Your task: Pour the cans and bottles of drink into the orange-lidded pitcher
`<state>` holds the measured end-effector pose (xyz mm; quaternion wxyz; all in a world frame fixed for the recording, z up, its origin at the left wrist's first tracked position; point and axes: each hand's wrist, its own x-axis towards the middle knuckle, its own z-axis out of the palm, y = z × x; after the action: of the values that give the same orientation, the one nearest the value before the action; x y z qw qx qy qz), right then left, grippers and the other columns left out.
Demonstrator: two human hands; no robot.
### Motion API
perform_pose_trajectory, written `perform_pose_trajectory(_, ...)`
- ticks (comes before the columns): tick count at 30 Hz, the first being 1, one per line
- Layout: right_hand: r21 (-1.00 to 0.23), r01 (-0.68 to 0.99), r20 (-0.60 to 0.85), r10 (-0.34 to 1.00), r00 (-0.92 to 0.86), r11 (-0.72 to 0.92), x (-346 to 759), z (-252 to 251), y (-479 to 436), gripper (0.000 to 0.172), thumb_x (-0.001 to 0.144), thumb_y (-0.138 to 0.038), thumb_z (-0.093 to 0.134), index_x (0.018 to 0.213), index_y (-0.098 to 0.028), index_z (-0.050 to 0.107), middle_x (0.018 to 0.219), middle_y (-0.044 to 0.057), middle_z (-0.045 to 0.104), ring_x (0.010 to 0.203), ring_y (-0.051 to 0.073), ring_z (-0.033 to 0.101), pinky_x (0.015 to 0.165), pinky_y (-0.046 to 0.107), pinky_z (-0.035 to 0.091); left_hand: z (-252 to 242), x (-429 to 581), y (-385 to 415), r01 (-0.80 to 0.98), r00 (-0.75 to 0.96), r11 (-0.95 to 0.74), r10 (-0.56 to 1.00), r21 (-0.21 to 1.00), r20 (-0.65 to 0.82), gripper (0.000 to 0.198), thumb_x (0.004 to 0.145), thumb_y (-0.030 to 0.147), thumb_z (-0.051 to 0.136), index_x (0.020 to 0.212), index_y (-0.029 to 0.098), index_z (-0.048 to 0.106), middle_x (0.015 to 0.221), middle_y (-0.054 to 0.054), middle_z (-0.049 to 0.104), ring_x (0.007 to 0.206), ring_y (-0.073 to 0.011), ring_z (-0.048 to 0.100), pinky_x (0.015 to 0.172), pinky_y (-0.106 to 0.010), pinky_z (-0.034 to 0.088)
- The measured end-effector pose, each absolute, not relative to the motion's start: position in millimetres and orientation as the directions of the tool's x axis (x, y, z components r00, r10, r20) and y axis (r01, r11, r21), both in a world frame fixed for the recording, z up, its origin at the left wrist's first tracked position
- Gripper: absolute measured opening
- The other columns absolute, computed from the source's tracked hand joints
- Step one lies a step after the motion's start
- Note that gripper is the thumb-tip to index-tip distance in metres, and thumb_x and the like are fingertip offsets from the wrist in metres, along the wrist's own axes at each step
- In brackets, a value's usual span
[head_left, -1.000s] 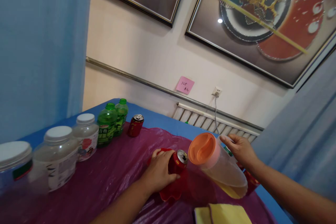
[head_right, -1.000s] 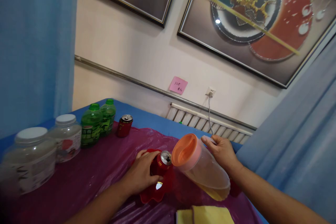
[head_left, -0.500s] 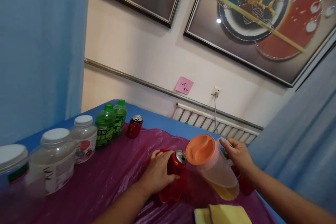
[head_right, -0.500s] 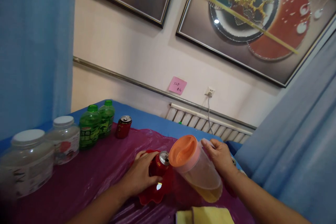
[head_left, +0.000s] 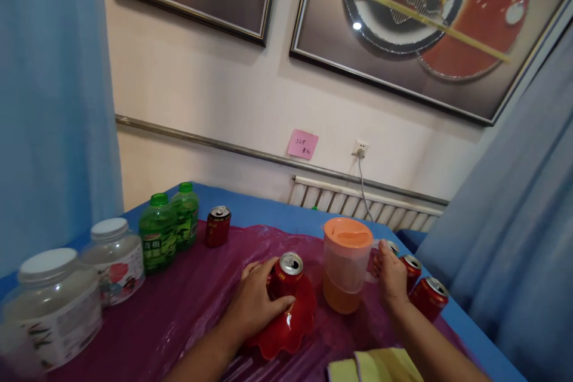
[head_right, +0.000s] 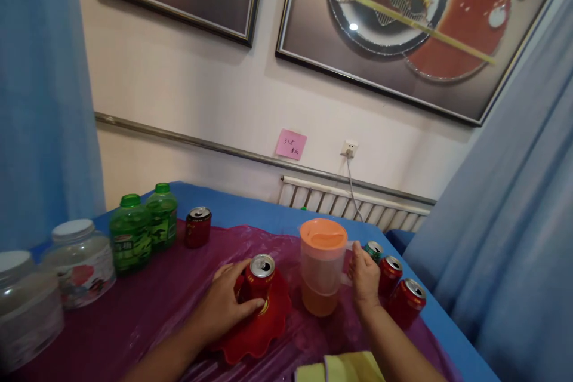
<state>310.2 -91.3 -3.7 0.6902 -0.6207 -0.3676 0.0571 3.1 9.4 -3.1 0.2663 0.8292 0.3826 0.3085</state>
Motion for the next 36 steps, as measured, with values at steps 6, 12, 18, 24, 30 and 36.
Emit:
perform_pose_trajectory(6, -0.943, 0.159, 0.272, 0.402, 0.874, 0.293, 316, -23, -105, 0.059, 0.08, -0.077, 0.057, 0.059, -0.024, 0.039, 0.05, -0.009, 0.037, 0.043, 0.01, 0.037, 0.043, 0.024, 0.036, -4, 3, 11, 0.439, 0.501, -0.585, 0.789, 0.682, 0.355, 0.066, 0.065, 0.029, 0.079, 0.128, 0.022, 0.062, 0.127, -0.01, 0.069, 0.121, -0.035, 0.058, 0.109, -0.052, 0.041)
perform_pose_trajectory(12, -0.961, 0.162, 0.245, 0.412, 0.878, 0.226, 320, -18, -125, 0.055, 0.08, -0.073, 0.061, 0.072, -0.019, 0.062, 0.065, 0.0, 0.061, 0.062, 0.017, 0.056, 0.06, 0.029, 0.048, -3, 4, 13, 0.431, 0.476, -0.564, 0.805, 0.704, 0.353, 0.069, 0.062, 0.034, 0.08, 0.127, 0.017, 0.062, 0.128, -0.014, 0.068, 0.121, -0.037, 0.059, 0.107, -0.054, 0.043)
perform_pose_trajectory(18, -0.759, 0.528, 0.605, 0.111, 0.789, 0.38, 264, -4, -164, 0.042, 0.088, -0.046, 0.066, 0.122, -0.022, 0.058, 0.125, 0.01, 0.062, 0.112, 0.024, 0.061, 0.097, 0.041, 0.049, -2, 5, 14, 0.387, 0.456, -0.536, 0.819, 0.751, 0.349, 0.072, 0.063, 0.037, 0.079, 0.128, 0.017, 0.058, 0.13, -0.017, 0.066, 0.12, -0.0363, 0.061, 0.106, -0.056, 0.045)
perform_pose_trajectory(24, -0.843, 0.451, 0.517, 0.675, 0.526, 0.295, 178, -36, -164, 0.053, 0.083, -0.033, 0.075, 0.133, -0.025, 0.06, 0.137, 0.011, 0.062, 0.128, 0.028, 0.058, 0.107, 0.044, 0.048, 4, 1, 7, 0.332, 0.513, -0.592, 0.767, 0.734, 0.386, 0.068, 0.065, 0.042, 0.078, 0.126, 0.017, 0.058, 0.128, -0.016, 0.067, 0.119, -0.0351, 0.064, 0.104, -0.053, 0.049)
perform_pose_trajectory(30, -0.95, 0.137, 0.311, 0.82, 0.481, 0.28, 142, -16, -118, 0.084, 0.07, -0.033, 0.085, 0.145, -0.025, 0.048, 0.14, 0.01, 0.062, 0.128, 0.028, 0.059, 0.109, 0.046, 0.047, -4, 0, 14, 0.154, 0.667, -0.737, 0.569, 0.658, 0.48, 0.066, 0.071, 0.042, 0.075, 0.132, 0.024, 0.056, 0.132, -0.012, 0.067, 0.118, -0.0334, 0.065, 0.104, -0.049, 0.052)
perform_pose_trajectory(36, -0.926, 0.076, 0.367, 0.83, 0.42, 0.37, 140, 8, -109, 0.068, 0.06, -0.035, 0.089, 0.122, -0.023, 0.065, 0.117, 0.005, 0.074, 0.11, 0.027, 0.069, 0.1, 0.041, 0.053, -16, 6, 24, -0.003, 0.758, -0.751, 0.429, 0.661, 0.491, 0.076, 0.071, 0.037, 0.074, 0.143, 0.03, 0.05, 0.143, -0.007, 0.061, 0.125, -0.0331, 0.063, 0.104, -0.043, 0.053)
